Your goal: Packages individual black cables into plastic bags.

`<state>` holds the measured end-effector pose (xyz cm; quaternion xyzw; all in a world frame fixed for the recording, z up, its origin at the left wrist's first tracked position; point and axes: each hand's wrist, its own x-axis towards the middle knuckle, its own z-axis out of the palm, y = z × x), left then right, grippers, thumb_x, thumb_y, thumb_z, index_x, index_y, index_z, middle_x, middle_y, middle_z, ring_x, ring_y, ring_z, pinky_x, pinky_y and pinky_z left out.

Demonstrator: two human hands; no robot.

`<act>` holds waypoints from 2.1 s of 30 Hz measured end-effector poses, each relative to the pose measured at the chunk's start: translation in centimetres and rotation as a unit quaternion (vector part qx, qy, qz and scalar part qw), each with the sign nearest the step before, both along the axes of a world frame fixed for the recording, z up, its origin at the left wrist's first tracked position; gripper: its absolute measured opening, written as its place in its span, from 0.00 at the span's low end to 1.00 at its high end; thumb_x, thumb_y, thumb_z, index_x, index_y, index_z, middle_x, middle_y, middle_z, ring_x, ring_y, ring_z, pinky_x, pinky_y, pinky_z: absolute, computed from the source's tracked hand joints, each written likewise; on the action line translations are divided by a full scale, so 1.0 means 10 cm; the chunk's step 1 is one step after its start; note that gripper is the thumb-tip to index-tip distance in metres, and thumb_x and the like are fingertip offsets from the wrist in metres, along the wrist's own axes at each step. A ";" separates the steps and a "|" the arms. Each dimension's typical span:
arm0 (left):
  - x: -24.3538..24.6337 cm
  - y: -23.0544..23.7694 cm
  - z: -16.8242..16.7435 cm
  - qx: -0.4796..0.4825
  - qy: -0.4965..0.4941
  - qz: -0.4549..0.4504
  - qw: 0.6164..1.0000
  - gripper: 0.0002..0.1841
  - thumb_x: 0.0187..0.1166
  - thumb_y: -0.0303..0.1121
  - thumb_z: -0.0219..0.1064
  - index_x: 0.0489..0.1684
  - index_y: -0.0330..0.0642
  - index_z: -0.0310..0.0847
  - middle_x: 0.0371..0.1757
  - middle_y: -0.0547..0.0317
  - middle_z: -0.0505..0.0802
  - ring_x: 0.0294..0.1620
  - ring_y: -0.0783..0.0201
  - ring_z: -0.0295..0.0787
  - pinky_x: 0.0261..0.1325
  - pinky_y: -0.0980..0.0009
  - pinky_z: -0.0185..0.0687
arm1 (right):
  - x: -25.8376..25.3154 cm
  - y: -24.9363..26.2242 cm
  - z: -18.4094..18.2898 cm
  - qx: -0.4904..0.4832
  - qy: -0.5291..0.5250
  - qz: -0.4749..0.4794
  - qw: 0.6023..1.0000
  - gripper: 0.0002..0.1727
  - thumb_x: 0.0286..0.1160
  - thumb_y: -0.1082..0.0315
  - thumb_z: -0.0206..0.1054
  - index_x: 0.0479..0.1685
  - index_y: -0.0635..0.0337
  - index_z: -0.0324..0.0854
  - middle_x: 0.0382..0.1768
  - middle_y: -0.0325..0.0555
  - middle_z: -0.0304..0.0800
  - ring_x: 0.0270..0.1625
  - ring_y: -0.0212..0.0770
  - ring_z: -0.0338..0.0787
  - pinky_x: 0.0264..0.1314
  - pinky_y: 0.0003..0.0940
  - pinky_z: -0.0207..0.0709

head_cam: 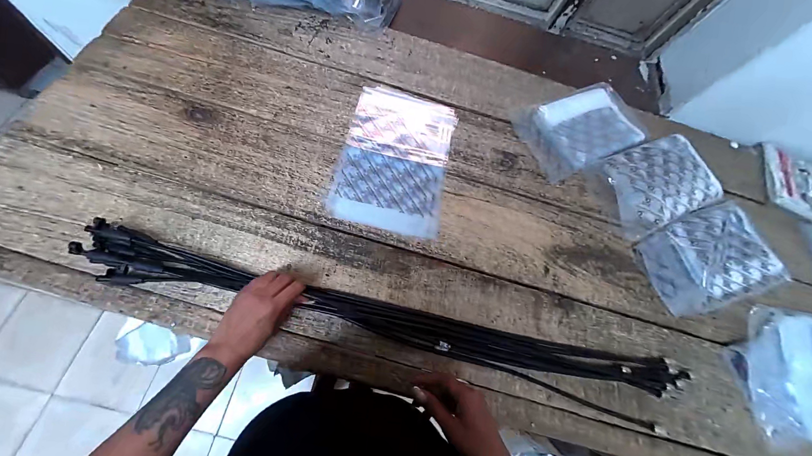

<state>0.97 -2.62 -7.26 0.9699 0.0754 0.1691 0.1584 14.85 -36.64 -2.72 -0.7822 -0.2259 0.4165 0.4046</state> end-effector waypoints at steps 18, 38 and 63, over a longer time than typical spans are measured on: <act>0.50 0.30 0.86 -0.050 -0.071 -0.088 0.992 0.10 0.81 0.32 0.65 0.45 0.41 0.95 0.38 0.54 0.94 0.44 0.54 0.90 0.56 0.56 0.83 | 0.79 -0.07 0.65 0.319 0.054 -0.474 0.819 0.07 0.93 0.71 0.48 0.59 0.58 0.69 0.47 0.48 0.96 0.48 0.44 0.99 0.55 0.36 0.93; -0.18 -0.13 -0.29 0.037 -0.057 -0.016 0.998 0.14 0.86 0.36 0.61 0.48 0.37 0.91 0.47 0.47 0.95 0.54 0.48 0.94 0.63 0.54 0.87 | 0.26 -0.16 -0.05 0.031 0.172 -0.239 0.955 0.13 0.88 0.70 0.60 0.61 0.69 0.80 0.40 0.51 0.96 0.41 0.43 0.97 0.49 0.37 0.92; 0.24 -0.36 0.45 -0.081 0.005 -0.095 0.992 0.23 0.86 0.42 0.50 0.42 0.38 0.93 0.36 0.48 0.95 0.40 0.45 0.94 0.46 0.45 0.85 | 0.17 0.34 0.19 0.303 0.245 -0.430 0.814 0.09 0.90 0.74 0.54 0.58 0.69 0.74 0.47 0.54 0.94 0.51 0.45 0.95 0.61 0.39 0.87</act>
